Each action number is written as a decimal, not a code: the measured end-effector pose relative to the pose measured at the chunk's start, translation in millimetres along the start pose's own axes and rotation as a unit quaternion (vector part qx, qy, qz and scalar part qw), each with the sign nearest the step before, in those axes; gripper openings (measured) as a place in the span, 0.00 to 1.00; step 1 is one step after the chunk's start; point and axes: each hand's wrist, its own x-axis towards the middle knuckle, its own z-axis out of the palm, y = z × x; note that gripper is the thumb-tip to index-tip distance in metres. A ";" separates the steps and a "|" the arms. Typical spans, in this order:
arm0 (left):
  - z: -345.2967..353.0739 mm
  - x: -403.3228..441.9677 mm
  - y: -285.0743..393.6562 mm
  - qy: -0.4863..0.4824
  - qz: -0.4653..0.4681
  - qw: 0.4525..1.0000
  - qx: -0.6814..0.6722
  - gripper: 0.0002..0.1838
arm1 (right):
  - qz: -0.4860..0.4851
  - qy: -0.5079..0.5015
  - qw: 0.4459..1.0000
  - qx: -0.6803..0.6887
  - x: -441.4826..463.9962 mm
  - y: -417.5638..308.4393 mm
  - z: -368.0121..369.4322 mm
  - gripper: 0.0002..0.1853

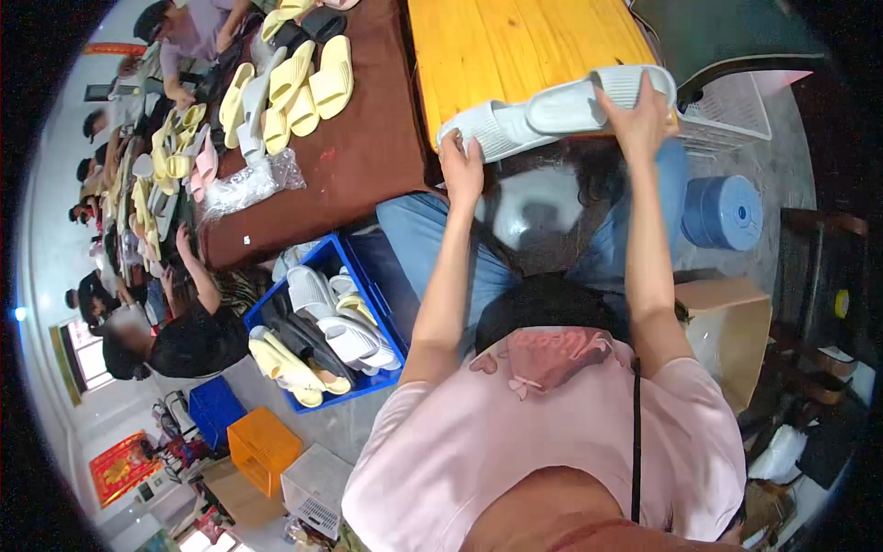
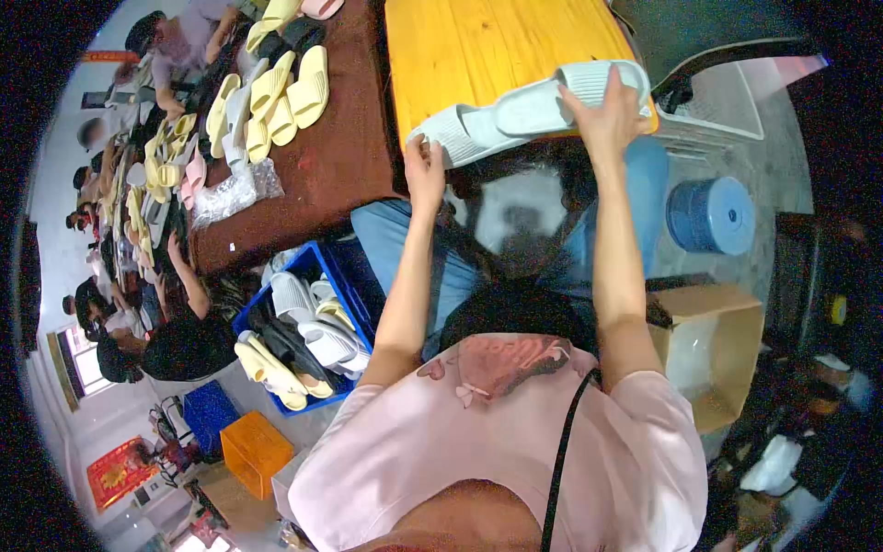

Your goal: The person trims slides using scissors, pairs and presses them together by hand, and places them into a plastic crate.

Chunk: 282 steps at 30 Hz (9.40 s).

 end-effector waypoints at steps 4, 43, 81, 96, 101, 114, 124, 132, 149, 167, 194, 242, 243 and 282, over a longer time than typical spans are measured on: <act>12.6 4.2 -4.4 0.033 0.023 0.999 0.007 0.32 | 0.005 -0.052 0.998 0.018 -7.8 -11.5 27.4 0.54; 48.3 -37.6 75.7 -0.274 0.130 0.936 -0.179 0.08 | -0.116 0.044 0.984 0.127 -33.3 10.4 -77.2 0.38; -45.4 -93.5 127.7 0.051 0.343 0.938 -0.011 0.24 | -0.126 -0.013 0.965 0.229 -59.7 -6.7 -92.1 0.51; -55.6 -96.3 100.7 0.151 0.446 0.882 0.022 0.22 | -0.028 -0.061 0.911 0.406 -115.6 -10.7 -53.4 0.38; -68.4 -90.3 91.3 0.155 0.403 0.901 0.037 0.20 | -0.006 -0.120 0.910 0.396 -118.3 -32.2 -47.3 0.44; -151.1 -140.6 -30.7 0.115 -0.222 0.908 -0.335 0.16 | -0.238 -0.325 0.825 0.396 -127.3 -115.3 -35.0 0.39; -319.1 -124.5 -137.9 0.498 -0.183 0.750 -0.395 0.19 | -0.219 -0.304 0.848 0.375 -90.3 -83.7 -1.9 0.15; -317.6 -102.5 -128.2 0.453 -0.128 0.765 -0.439 0.16 | -0.236 -0.225 0.929 0.173 -52.8 -41.9 49.2 0.27; -134.2 -40.0 -2.3 -0.187 -0.108 0.907 -0.361 0.13 | -0.248 -0.266 0.876 0.317 -67.8 -130.5 -31.5 0.43; 11.1 28.6 -47.4 0.040 0.020 0.994 0.101 0.19 | -0.093 -0.123 0.968 0.197 -25.4 -22.5 40.0 0.48; -207.6 -192.1 -103.1 0.366 -0.198 0.908 -0.053 0.14 | -0.106 -0.394 0.774 0.484 -84.4 -275.1 53.5 0.34; -207.2 -126.9 -101.1 0.225 -0.145 0.957 0.112 0.21 | -0.340 -0.396 0.808 0.273 -118.6 -210.5 25.4 0.37; -204.3 -126.1 -104.1 0.241 -0.127 0.960 0.066 0.20 | -0.356 -0.368 0.828 0.230 -109.0 -211.7 17.1 0.38; -196.8 -161.1 0.1 -0.020 -0.036 0.994 0.102 0.32 | 0.140 -0.607 0.603 0.498 -137.4 -123.4 44.8 0.28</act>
